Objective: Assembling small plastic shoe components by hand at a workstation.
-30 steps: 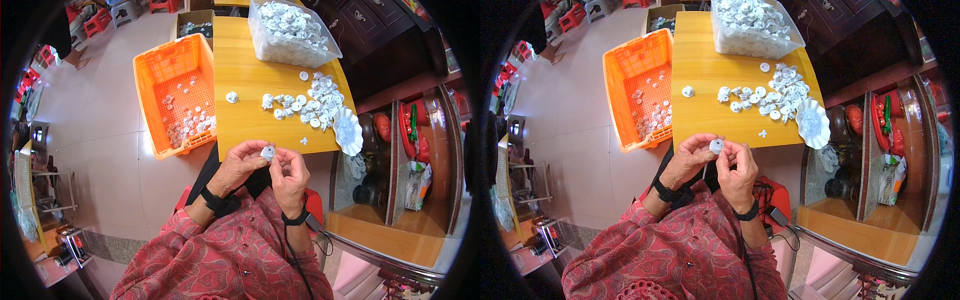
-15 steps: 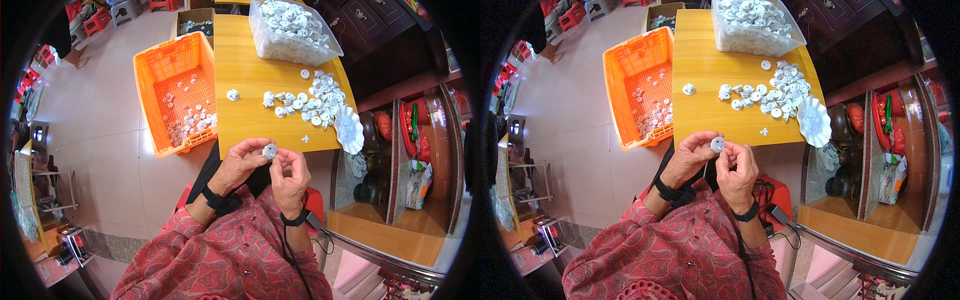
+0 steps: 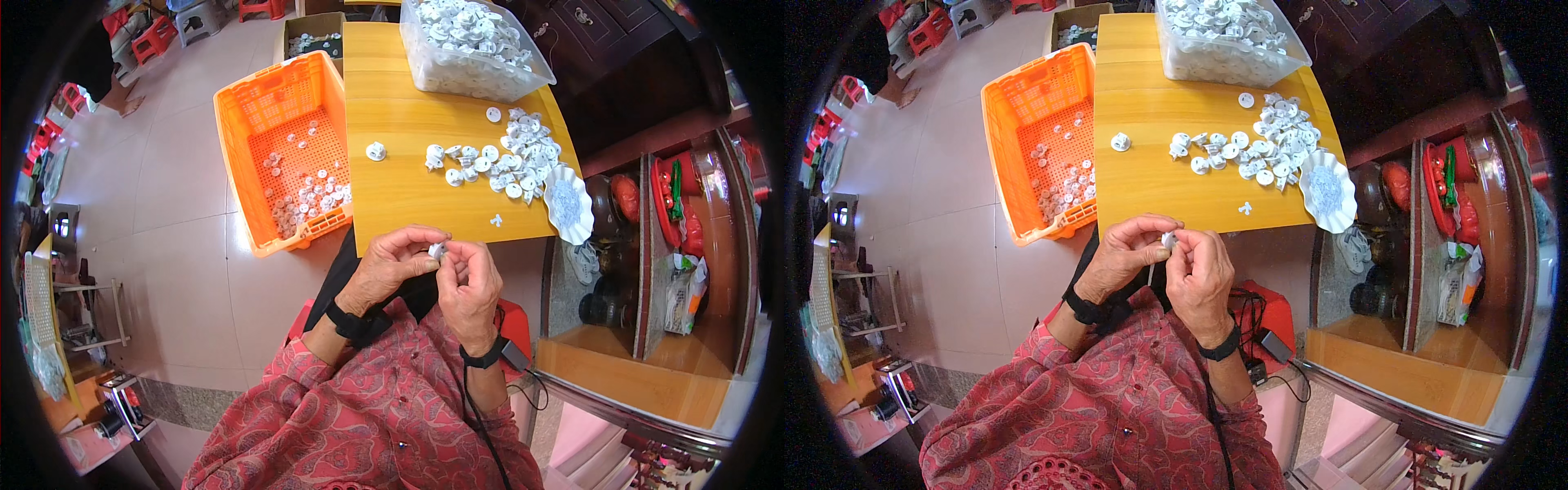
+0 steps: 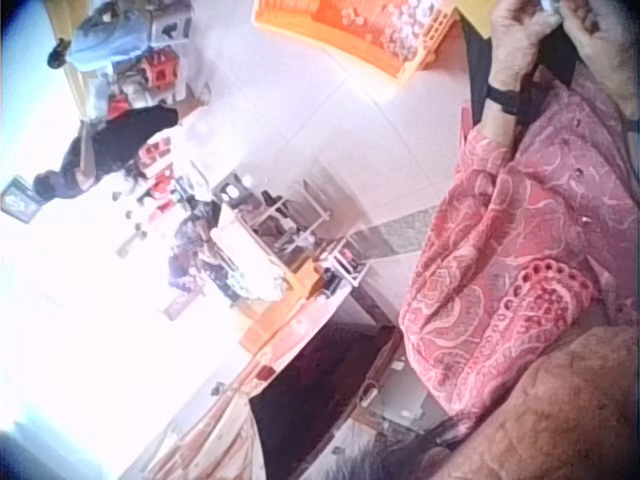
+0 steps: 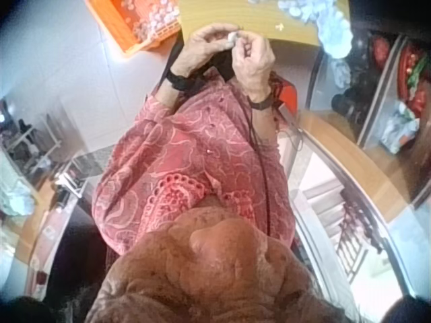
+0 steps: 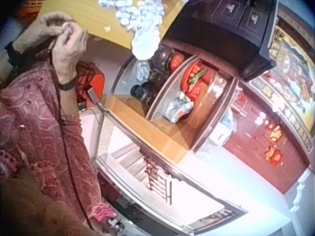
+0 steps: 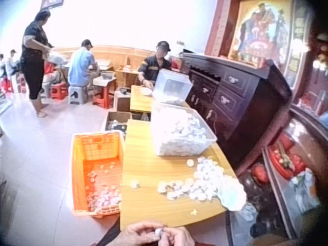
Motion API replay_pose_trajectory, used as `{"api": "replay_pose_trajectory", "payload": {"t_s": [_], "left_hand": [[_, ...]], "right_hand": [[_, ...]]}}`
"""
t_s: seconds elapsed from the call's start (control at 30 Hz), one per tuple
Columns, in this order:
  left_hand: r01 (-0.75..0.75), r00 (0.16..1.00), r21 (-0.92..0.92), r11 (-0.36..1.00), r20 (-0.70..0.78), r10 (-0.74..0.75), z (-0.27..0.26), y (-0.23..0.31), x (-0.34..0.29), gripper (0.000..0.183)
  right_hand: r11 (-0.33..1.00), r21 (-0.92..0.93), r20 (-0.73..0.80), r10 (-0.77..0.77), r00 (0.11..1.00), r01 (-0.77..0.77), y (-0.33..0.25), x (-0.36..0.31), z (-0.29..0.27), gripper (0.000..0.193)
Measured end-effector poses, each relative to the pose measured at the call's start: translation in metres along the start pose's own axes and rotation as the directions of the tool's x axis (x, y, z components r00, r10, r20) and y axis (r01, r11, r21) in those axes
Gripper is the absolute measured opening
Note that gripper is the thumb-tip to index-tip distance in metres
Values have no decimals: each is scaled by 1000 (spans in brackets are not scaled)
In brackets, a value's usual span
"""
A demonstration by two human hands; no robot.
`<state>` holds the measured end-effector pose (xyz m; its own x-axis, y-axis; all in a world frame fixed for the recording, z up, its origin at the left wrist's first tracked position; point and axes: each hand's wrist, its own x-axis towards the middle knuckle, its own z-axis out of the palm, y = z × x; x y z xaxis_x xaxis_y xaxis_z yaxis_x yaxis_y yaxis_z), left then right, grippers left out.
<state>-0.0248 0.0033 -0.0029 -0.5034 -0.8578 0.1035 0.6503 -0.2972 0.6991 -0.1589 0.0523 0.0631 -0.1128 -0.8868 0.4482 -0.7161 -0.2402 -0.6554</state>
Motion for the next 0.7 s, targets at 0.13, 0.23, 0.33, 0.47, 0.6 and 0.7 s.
{"api": "replay_pose_trajectory", "payload": {"t_s": [0.13, 0.23, 0.33, 0.47, 0.6, 0.7], "left_hand": [[18, 1000, 69, 997, -3, -17, -1, 1, 0, 36], [17, 1000, 34, 999, -17, -16, -1, -2, 0, 36], [18, 999, 7, 1000, -30, -17, 1, -5, 0, 36], [12, 999, 18, 1000, -33, -11, 1, -7, -1, 35], [19, 1000, 22, 1000, -25, -18, 0, -8, -1, 35], [17, 1000, 17, 1000, -16, -16, -3, -6, -2, 34]], "right_hand": [[1000, -27, 31, -5, 1000, 6, 3, -3, -1, 19], [986, 99, 2, 136, 991, -136, -2, -4, -1, 19], [981, 127, -40, 154, 987, -148, 0, -7, 0, 19], [977, 127, -43, 178, 983, -171, 2, -10, 0, 18], [972, 127, -33, 204, 978, -198, 3, -11, 1, 16], [984, 91, -38, 160, 986, -156, 0, -10, 6, 16]]}}
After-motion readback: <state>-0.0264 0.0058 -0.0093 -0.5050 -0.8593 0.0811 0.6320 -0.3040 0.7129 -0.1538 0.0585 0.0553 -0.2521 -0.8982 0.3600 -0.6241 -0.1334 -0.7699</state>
